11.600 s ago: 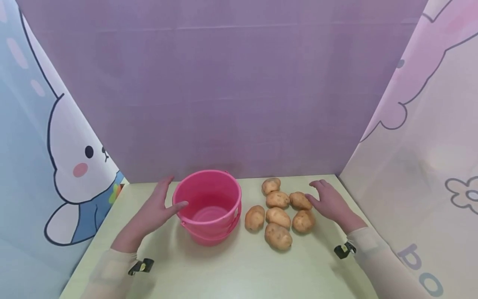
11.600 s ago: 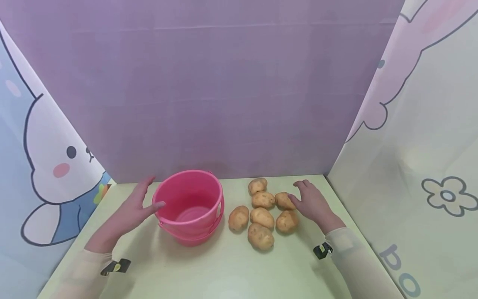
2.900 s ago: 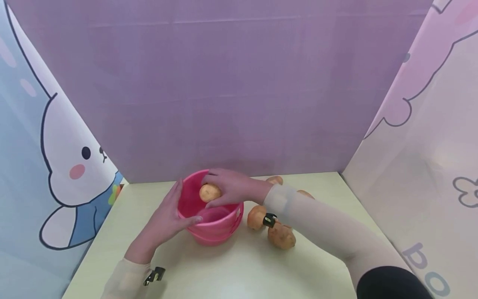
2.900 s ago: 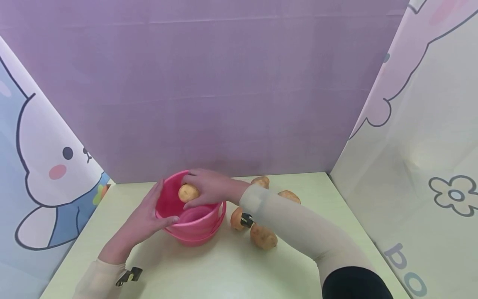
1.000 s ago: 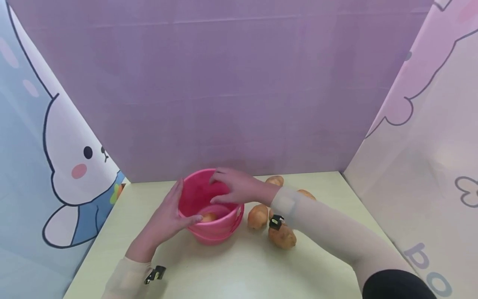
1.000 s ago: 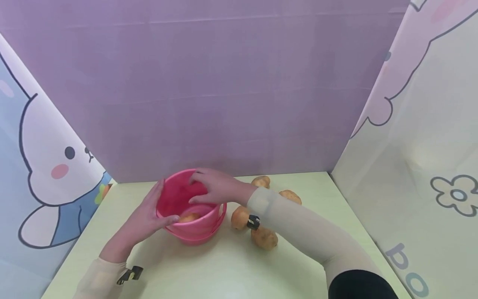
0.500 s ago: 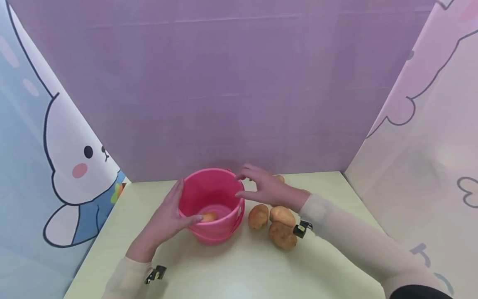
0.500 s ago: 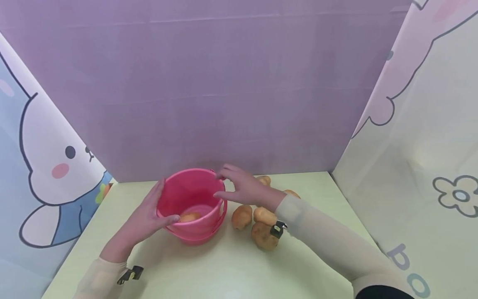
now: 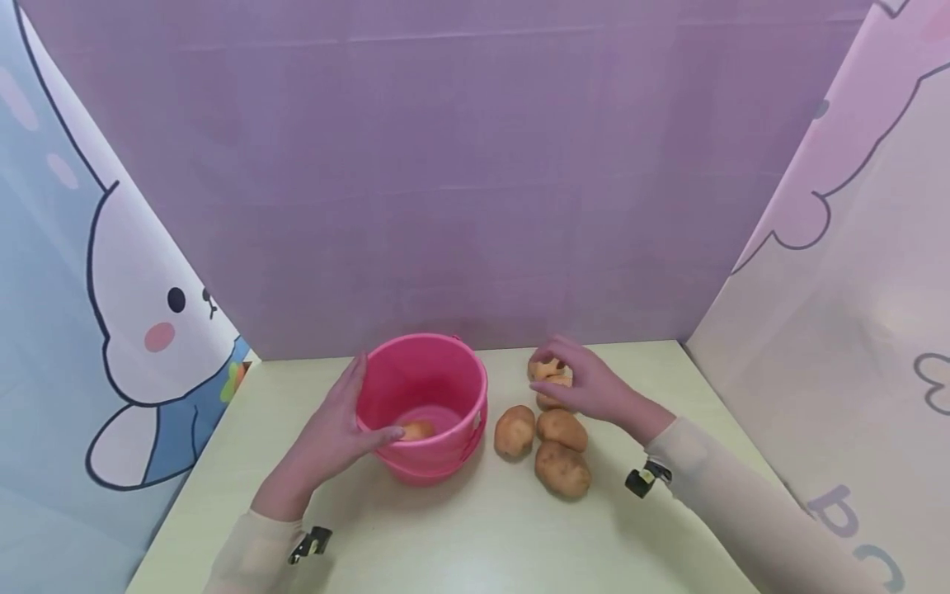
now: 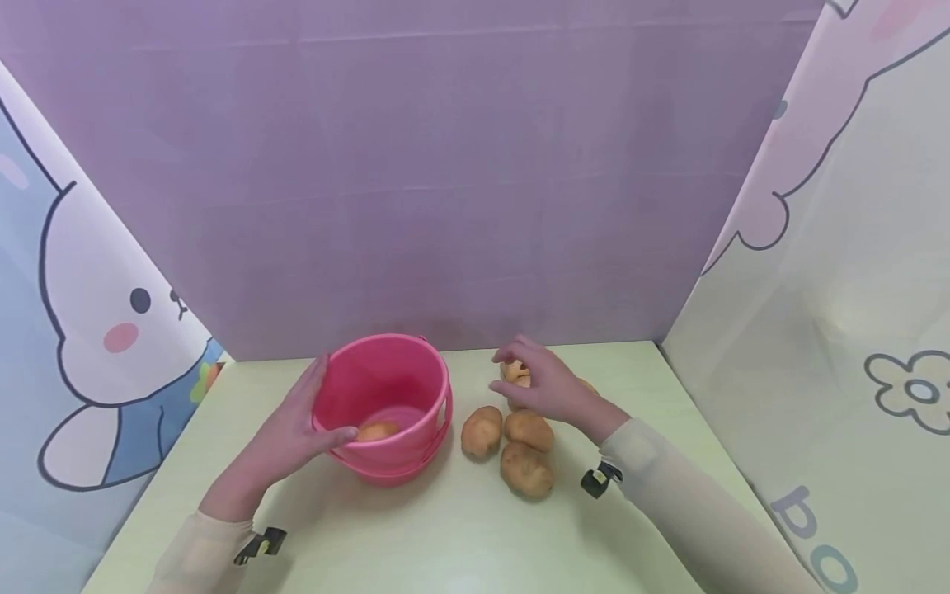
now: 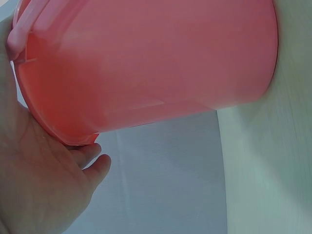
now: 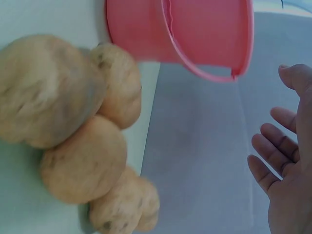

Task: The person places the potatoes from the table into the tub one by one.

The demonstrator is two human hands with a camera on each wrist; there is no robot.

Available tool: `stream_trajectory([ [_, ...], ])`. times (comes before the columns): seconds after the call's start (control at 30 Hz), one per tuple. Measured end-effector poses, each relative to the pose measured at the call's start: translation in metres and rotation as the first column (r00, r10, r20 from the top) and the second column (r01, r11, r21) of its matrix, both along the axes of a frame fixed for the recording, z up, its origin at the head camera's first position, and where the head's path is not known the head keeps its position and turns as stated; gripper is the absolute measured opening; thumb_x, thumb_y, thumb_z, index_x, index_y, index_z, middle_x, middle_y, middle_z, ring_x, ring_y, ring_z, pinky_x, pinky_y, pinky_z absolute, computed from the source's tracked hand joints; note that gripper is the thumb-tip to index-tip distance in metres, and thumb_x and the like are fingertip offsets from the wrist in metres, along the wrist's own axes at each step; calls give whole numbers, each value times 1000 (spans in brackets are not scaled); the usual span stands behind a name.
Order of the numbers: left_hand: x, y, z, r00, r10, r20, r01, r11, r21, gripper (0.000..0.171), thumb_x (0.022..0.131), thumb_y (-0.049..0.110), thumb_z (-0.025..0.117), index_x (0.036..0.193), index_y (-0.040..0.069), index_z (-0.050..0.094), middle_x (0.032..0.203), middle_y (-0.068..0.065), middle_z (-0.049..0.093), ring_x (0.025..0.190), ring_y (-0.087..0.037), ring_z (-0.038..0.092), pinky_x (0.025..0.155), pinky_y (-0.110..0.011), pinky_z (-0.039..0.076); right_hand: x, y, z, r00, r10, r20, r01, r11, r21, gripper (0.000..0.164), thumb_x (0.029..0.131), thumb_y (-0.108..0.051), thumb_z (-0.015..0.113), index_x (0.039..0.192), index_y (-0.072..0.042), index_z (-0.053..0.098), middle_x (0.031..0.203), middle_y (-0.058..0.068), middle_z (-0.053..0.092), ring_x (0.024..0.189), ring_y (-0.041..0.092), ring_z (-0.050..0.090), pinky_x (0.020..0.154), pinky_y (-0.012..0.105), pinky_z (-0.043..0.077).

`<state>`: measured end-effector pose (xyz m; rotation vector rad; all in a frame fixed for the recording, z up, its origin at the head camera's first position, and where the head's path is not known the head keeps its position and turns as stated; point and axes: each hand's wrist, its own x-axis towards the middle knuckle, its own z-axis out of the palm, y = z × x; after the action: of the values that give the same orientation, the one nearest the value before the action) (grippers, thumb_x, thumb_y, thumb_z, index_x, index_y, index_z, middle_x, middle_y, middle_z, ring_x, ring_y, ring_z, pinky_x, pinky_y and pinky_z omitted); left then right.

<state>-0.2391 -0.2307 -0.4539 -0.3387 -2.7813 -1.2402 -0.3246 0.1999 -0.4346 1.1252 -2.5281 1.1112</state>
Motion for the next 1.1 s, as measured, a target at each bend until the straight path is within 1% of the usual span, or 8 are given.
stream_trajectory([
  [0.27,0,1,0,1000,6,5,-6,1000,0,141,79,64,95,180,29,3,183,-8,16,160,-46,29,95,-58,65,-4,30,-25,992,-75,-97,69,996,-64,28,98,-13,86,122,-12,71,123,-1,69,113,28,66,90,42,57],
  [0.37,0,1,0,1000,6,2,-6,1000,-3,141,79,64,95,180,30,3,183,-8,16,160,-46,30,95,-58,65,-6,39,-36,985,-137,-103,127,987,-95,30,97,-11,86,123,-8,71,121,4,69,112,30,66,89,51,59],
  [0.43,0,0,0,1000,3,-3,-3,1000,-6,140,80,64,95,180,29,3,183,-8,16,160,-46,30,95,-59,65,-7,45,-43,979,-180,-93,168,978,-121,32,96,-9,86,124,-5,71,121,6,70,112,30,66,90,54,59],
  [0.63,0,1,0,1000,-1,-5,1,1000,-7,140,80,62,95,180,28,3,183,-9,16,160,-46,30,95,-59,65,-13,65,-65,963,-267,-39,255,947,-197,39,94,-4,86,129,1,69,124,14,68,116,33,63,92,47,54],
  [0.7,0,0,0,1000,-1,-5,1,1000,-9,141,80,62,95,180,28,2,183,-9,16,160,-47,30,96,-59,65,-15,71,-72,956,-294,-15,286,938,-197,39,95,-5,85,129,1,68,124,15,67,116,33,62,92,54,53],
  [0.8,0,0,0,1000,-1,-7,1,1000,-11,141,80,64,95,180,27,2,183,-9,16,160,-47,30,96,-59,64,-17,78,-83,942,-334,28,334,924,-188,38,97,-6,84,129,3,68,124,16,65,116,35,62,94,57,53],
  [1.0,-1,0,-1,1000,-1,-2,1,1000,-8,140,80,62,95,180,28,2,184,-9,15,161,-47,29,97,-60,64,-20,92,-97,922,-380,74,387,900,-200,39,99,-8,84,130,7,67,125,24,66,117,45,63,95,57,54],
  [1.1,-1,0,-1,1000,0,1,0,1000,-8,140,81,61,95,180,28,2,184,-9,14,161,-47,28,97,-60,64,-21,97,-102,916,-393,78,401,894,-202,37,100,-10,83,129,6,67,127,26,66,117,44,63,96,55,52],
])
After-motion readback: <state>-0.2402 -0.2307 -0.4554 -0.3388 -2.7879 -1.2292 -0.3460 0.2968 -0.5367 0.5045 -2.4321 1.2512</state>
